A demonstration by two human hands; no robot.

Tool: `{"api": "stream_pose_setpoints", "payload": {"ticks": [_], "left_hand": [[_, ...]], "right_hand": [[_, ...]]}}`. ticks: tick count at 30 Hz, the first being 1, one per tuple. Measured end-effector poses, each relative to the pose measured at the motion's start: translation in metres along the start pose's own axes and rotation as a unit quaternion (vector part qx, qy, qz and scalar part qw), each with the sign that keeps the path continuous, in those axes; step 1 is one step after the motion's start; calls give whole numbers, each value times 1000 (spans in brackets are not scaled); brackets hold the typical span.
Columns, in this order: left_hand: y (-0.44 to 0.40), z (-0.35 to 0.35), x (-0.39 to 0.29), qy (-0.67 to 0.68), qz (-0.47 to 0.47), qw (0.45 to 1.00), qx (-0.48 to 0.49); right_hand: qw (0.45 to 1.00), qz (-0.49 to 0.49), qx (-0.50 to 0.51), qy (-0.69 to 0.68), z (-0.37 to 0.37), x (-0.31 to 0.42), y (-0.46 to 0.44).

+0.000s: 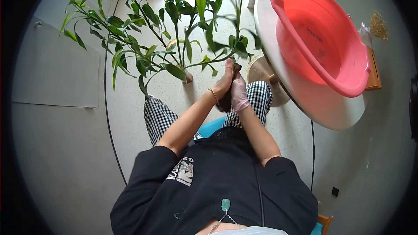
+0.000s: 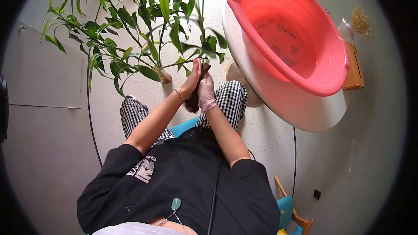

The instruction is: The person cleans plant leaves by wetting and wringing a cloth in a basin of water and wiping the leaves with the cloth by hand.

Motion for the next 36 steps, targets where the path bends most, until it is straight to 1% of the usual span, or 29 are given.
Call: {"api": "stream_pose_setpoints", "payload": {"ticks": [1,2,5,6,7,8,10,11,12,13,14,15,16,17,18,19,20,21,22,24,26,27,28,29,30,31,32,34,36], "left_hand": [[-12,3,6,-13,-60,995,-79],[-23,9,10,-23,-118,980,-159],[-37,38,21,-46,22,991,-126],[-36,37,21,22,7,992,-124],[-36,39,21,57,0,991,-124],[-35,41,22,92,-7,988,-123],[-55,61,36,37,-76,988,-127],[-62,68,39,11,-111,985,-129],[-68,72,44,-13,-147,980,-132],[-63,69,41,-52,-128,978,-154],[-47,63,33,-42,-92,984,-148],[-31,56,23,-32,-55,988,-142],[-15,49,14,-24,-19,990,-136],[-29,61,41,-35,-70,990,-121],[-42,74,68,-47,-121,986,-106],[-23,69,63,-53,-78,988,-118],[-9,67,57,-60,-54,991,-110],[0,65,58,-67,-48,991,-108],[7,64,59,-73,-43,991,-106],[18,70,68,-85,-35,989,-113],[23,71,67,-120,-31,987,-105],[28,74,66,-139,-35,986,-89],[31,77,71,-103,-48,988,-103],[29,77,70,-117,-43,986,-113],[33,74,63,-102,-64,988,-98],[26,82,77,-127,-82,983,-102],[30,75,73,-135,-90,983,-87],[39,73,63,-118,-83,987,-74],[46,67,56,-128,-91,985,-66]], "right_hand": [[994,76,-1,82,-9,8,13],[989,113,-10,91,-11,-1,18],[975,126,7,184,-16,-15,60],[972,132,11,196,-20,-12,74],[968,90,20,234,-21,-6,87],[967,88,21,237,-20,-5,98],[968,72,80,228,-21,-6,115],[967,110,106,204,-29,3,123],[965,109,110,212,-35,19,130],[977,78,134,146,-45,44,141],[983,45,157,78,-57,72,154],[984,20,170,48,-74,114,173],[989,70,103,80,-70,135,177],[986,114,32,117,-65,155,182],[986,111,40,121,-63,170,181],[947,239,20,213,-67,198,185],[883,361,-1,298,-74,231,192],[796,475,-21,374,-82,264,198],[785,503,-11,362,-82,292,196],[839,458,34,291,-73,351,175],[863,380,36,329,-51,392,135],[829,345,22,439,-29,404,114],[778,310,15,546,-6,416,92],[700,332,69,628,46,442,44],[627,267,-105,725,8,415,70],[666,163,-57,726,15,406,56],[689,55,-15,723,23,397,44],[709,-93,-69,695,13,371,39],[635,-103,-47,764,19,354,27]]}}
Point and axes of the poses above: each hand's wrist, its own y-axis away from the middle knuckle, its own z-axis out of the back of the hand, x = y × z, the point moved 2 cm from there along -y, towards the middle knuckle, and after that the axes turned 6 degrees about y, right-handed, at the moved point
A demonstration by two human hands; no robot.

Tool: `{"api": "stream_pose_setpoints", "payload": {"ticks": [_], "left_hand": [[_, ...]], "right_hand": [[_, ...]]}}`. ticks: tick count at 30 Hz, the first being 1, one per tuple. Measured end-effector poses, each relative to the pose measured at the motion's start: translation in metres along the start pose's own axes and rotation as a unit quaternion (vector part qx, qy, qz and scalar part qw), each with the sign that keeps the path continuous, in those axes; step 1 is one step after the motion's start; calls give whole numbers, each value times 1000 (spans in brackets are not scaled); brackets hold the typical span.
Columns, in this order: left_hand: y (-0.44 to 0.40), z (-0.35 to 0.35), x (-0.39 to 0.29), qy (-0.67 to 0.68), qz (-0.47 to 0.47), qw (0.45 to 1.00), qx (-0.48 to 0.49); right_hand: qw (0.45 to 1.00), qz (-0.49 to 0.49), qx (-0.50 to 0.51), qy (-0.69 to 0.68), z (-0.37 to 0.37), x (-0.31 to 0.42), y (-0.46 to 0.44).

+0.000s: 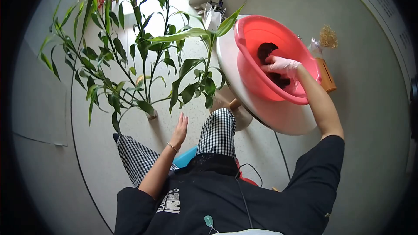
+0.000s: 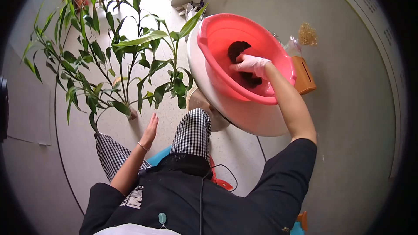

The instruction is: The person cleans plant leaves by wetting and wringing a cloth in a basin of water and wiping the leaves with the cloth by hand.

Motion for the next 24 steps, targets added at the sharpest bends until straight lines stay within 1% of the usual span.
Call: {"api": "stream_pose_setpoints", "payload": {"ticks": [1,2,4,5,6,7,8,9,10,12,13,15,16,18,20,21,23,24], "left_hand": [[4,-1,-2,0,2,1000,1],[8,-2,-3,-10,4,1000,4],[9,-8,1,-85,-70,992,60],[7,-14,5,-45,-46,998,28],[5,-15,7,-48,-50,997,26],[9,-17,-7,-76,-22,995,68],[18,-20,-21,-103,9,989,110],[24,-23,-41,-106,7,987,119],[27,-26,-63,-109,8,987,118],[31,-37,-113,-38,-34,972,228],[33,-42,-140,-33,-65,968,240],[41,-54,-207,-46,-147,957,245],[46,-59,-241,-65,-196,949,237],[50,-73,-294,-83,-286,928,222],[42,-97,-333,-64,-414,884,206],[34,-113,-351,-104,-422,879,195],[11,-149,-372,-194,-446,861,151],[-8,-168,-372,-244,-460,846,119]], "right_hand": [[996,70,8,55,-4,2,0],[997,69,10,45,-8,-1,3],[981,115,105,115,-16,7,15],[982,103,143,74,-17,12,28],[982,107,139,73,-11,8,27],[971,216,69,70,3,6,25],[945,320,0,67,15,2,23],[942,330,-60,10,32,-1,27],[932,337,-120,-48,53,-1,35],[923,320,-174,-124,86,-4,54],[923,321,-174,-124,93,-9,53],[907,328,-164,-208,105,-13,52],[906,333,-162,-206,102,-12,51],[930,320,-148,-101,80,-13,42],[951,303,-35,-51,53,-22,14],[970,225,-16,-90,38,-13,30],[983,174,5,-56,14,-17,30],[974,218,-13,-61,16,-23,24]]}}
Point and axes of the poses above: each hand's wrist, its own y-axis away from the middle knuckle, its own z-axis out of the back of the hand, x = y × z, the point moved 2 cm from there along -y, towards the middle knuckle, and after that the axes turned 6 degrees about y, right-handed, at the moved point
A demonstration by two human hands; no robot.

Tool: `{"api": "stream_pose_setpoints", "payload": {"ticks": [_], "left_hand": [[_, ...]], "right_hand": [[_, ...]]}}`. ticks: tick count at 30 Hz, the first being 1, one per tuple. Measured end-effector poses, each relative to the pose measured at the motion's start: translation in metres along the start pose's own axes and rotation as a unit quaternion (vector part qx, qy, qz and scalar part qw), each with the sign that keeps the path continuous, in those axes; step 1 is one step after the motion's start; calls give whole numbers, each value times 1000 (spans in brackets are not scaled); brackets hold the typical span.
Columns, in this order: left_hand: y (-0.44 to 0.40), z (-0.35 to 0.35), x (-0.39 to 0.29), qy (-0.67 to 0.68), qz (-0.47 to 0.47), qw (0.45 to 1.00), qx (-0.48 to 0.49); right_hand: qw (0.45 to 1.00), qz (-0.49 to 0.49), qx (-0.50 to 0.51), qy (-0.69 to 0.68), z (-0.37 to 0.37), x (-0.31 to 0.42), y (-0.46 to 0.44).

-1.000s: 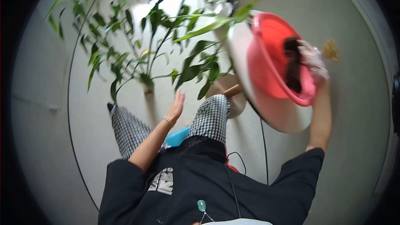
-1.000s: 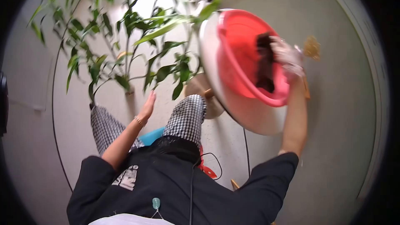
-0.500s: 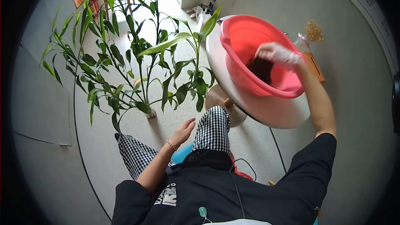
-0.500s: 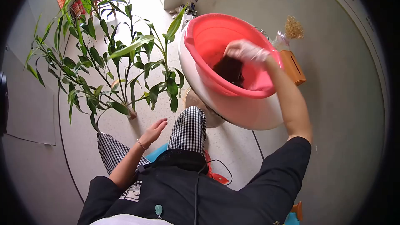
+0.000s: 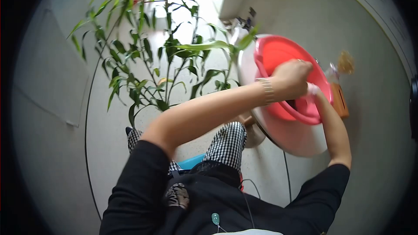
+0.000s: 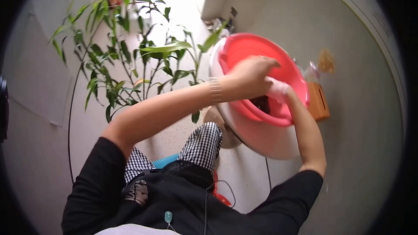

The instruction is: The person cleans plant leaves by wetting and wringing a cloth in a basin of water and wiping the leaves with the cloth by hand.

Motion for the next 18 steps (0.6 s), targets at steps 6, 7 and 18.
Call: {"api": "stream_pose_setpoints", "payload": {"ticks": [6,7,18], "left_hand": [[-67,-72,74,23,264,962,66],[-69,-72,77,60,293,952,65],[-66,-62,74,500,257,827,-25]], "right_hand": [[890,267,-259,264,71,31,39],[939,232,-246,-66,85,14,39],[939,271,-187,105,2,-10,6]]}}
Point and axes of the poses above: each hand's wrist, its own y-axis away from the middle knuckle, its own z-axis out of the back of the hand, x = y × z, the point moved 2 cm from there along -y, towards the middle knuckle, and after that the axes turned 6 degrees about y, right-handed, at the moved point
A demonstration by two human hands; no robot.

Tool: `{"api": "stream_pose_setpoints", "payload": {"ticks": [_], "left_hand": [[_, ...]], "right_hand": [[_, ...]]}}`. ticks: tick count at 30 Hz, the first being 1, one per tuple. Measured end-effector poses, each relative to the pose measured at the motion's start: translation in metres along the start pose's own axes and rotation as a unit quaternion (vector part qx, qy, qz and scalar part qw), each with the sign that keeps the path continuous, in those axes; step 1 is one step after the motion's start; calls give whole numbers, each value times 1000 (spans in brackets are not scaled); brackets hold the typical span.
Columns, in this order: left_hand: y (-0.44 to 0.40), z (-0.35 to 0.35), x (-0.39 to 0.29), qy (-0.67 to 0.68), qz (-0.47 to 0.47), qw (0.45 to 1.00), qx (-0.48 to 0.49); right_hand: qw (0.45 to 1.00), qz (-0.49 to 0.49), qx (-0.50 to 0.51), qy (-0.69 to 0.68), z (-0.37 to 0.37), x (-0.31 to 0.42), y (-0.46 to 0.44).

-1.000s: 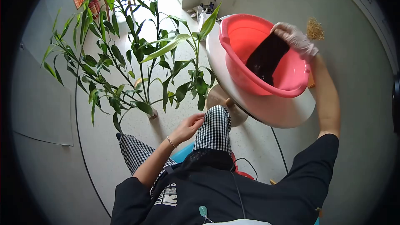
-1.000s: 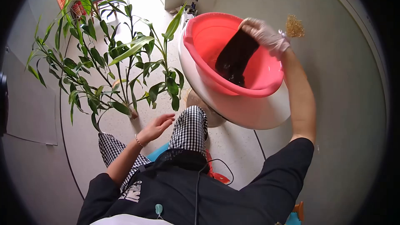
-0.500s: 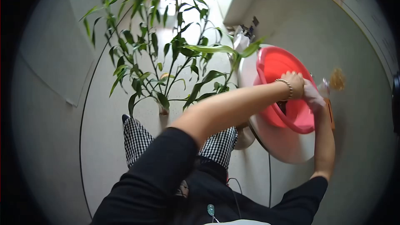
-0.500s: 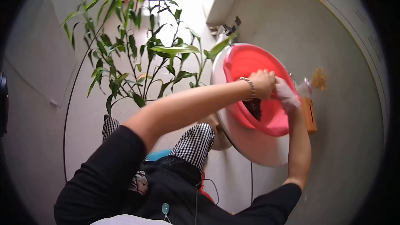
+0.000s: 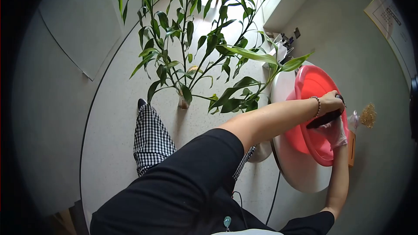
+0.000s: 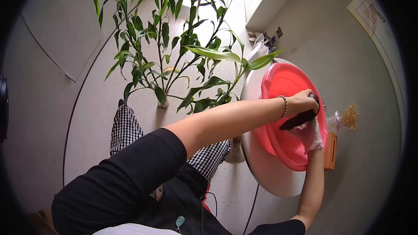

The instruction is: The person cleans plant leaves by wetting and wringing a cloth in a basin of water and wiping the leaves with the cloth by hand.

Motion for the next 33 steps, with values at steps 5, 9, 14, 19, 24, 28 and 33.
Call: {"api": "stream_pose_setpoints", "payload": {"ticks": [5,9,14,19,24,28,33], "left_hand": [[-9,-1,12,-40,44,991,-121],[-14,0,17,-47,140,969,-200],[6,6,2,7,113,984,-134],[-9,1,8,0,-71,985,-155],[1,4,-3,22,-124,982,-140],[18,12,-19,-93,-62,990,-83],[12,6,-12,-343,-51,929,-125]], "right_hand": [[766,-214,-129,-592,3,-48,-10],[774,-222,-256,-535,12,-38,-15],[794,-202,-267,-508,9,-21,-15],[759,-204,-98,-611,-1,10,-16],[777,-224,-76,-583,-15,14,-9],[834,-279,68,-472,-10,20,-11],[908,-252,104,-319,-23,-1,-2]]}}
Point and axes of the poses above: each hand's wrist, its own y-axis away from the middle knuckle, its own z-axis out of the back of the hand, x = y × z, the point moved 2 cm from there along -y, towards the middle knuckle, and after that the axes turned 6 degrees about y, right-handed, at the moved point
